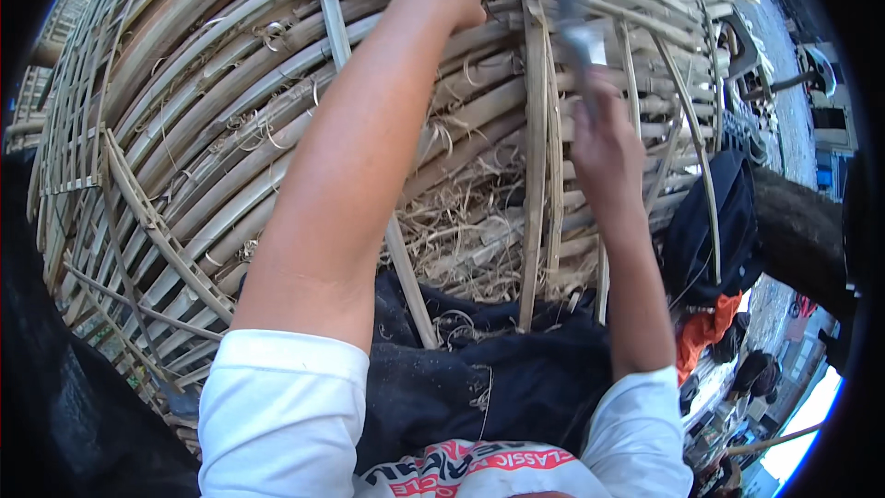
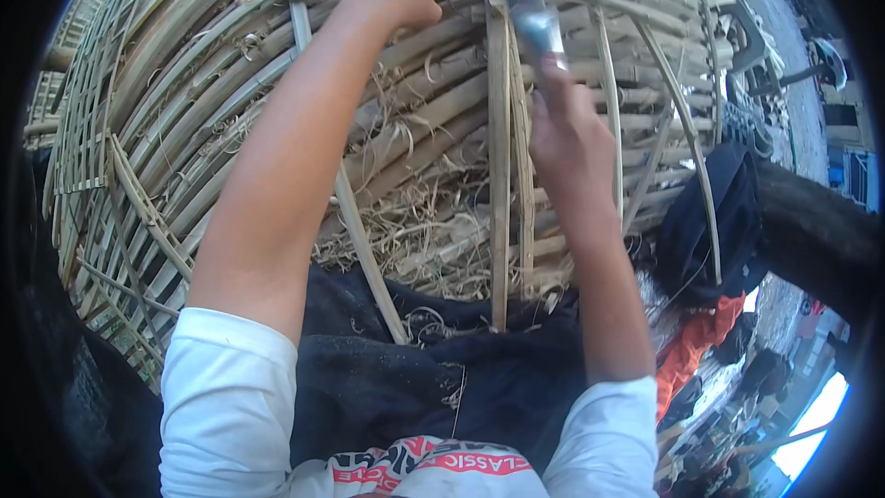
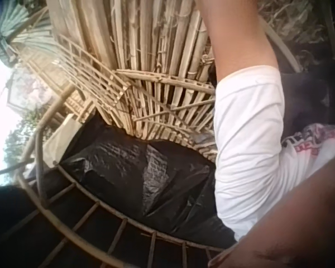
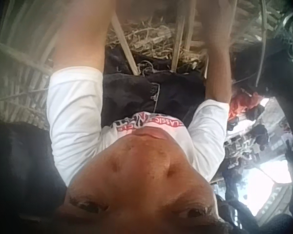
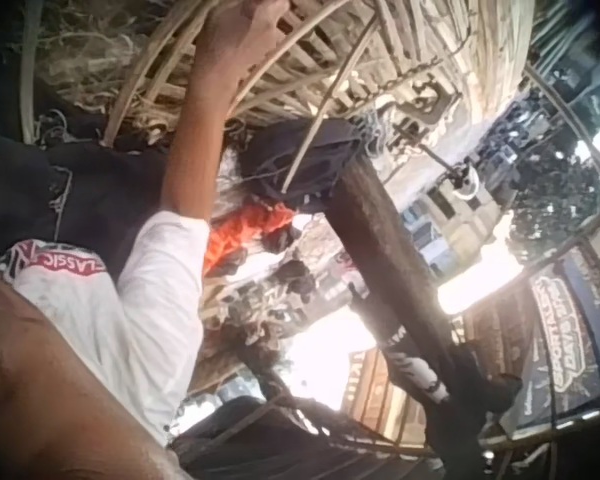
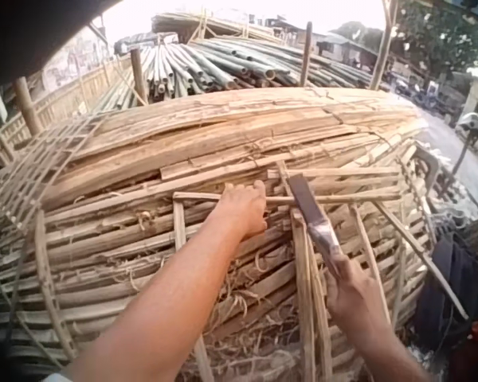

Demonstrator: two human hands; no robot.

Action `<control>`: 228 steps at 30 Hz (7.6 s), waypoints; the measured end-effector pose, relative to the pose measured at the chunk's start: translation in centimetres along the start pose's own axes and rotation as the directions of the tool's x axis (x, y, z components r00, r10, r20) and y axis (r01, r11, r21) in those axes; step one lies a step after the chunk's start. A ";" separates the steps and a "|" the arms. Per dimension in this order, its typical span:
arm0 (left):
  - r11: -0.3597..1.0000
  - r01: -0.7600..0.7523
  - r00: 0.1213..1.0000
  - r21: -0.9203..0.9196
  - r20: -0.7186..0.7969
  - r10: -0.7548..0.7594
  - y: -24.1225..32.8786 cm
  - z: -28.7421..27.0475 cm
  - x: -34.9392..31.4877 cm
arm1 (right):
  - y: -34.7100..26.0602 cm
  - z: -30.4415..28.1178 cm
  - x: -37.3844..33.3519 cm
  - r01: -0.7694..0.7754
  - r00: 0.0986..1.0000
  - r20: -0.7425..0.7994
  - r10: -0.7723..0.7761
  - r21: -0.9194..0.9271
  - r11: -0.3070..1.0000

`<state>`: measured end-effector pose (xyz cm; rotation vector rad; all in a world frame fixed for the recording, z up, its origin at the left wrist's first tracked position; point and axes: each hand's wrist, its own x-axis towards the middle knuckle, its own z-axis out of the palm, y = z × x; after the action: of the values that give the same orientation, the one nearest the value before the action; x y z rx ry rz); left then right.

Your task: The person constructs a bamboo frame by hand, using a knife to shave and fit bamboo strips into a lattice structure.

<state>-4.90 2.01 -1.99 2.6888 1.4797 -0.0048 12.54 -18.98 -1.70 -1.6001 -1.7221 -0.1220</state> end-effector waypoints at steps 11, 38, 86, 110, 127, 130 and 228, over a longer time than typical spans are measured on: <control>1.000 0.006 0.998 -0.014 -0.061 -0.007 -0.3 -0.4 -0.2 | -0.6 -0.3 1.2 -0.306 0.890 0.349 0.293 -0.018 0.952; 0.997 0.071 0.997 -0.026 -0.034 -0.072 0.2 -1.0 0.7 | -3.6 -3.9 -12.6 -0.550 0.754 0.406 0.517 -0.040 0.834; 0.973 0.215 0.962 -0.087 -0.151 -0.226 2.2 -1.2 1.2 | -2.2 -4.5 -11.9 -0.485 0.809 0.397 0.433 0.036 0.874; 0.957 -0.026 0.989 -0.287 -0.144 -0.016 0.8 -0.5 0.2 | -3.0 -3.8 -12.6 -0.446 0.861 0.308 0.405 0.071 0.892; 0.890 -0.163 0.943 -0.427 -0.332 0.014 2.8 -0.9 1.0 | -2.8 -3.7 -13.1 -0.461 0.846 0.342 0.409 0.083 0.884; 0.880 -0.161 0.937 -0.447 -0.348 -0.005 2.6 -0.6 0.9 | -2.9 -3.8 -12.9 -0.456 0.853 0.323 0.409 0.081 0.886; 0.853 -0.242 0.861 -0.463 -0.507 -0.031 2.5 1.5 1.0 | -2.6 -3.2 -13.3 -0.469 0.856 0.296 0.425 0.096 0.878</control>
<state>-2.24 1.46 -3.36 2.3955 1.1740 1.0210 10.59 -32.00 -6.08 -1.9108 -1.4506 0.4774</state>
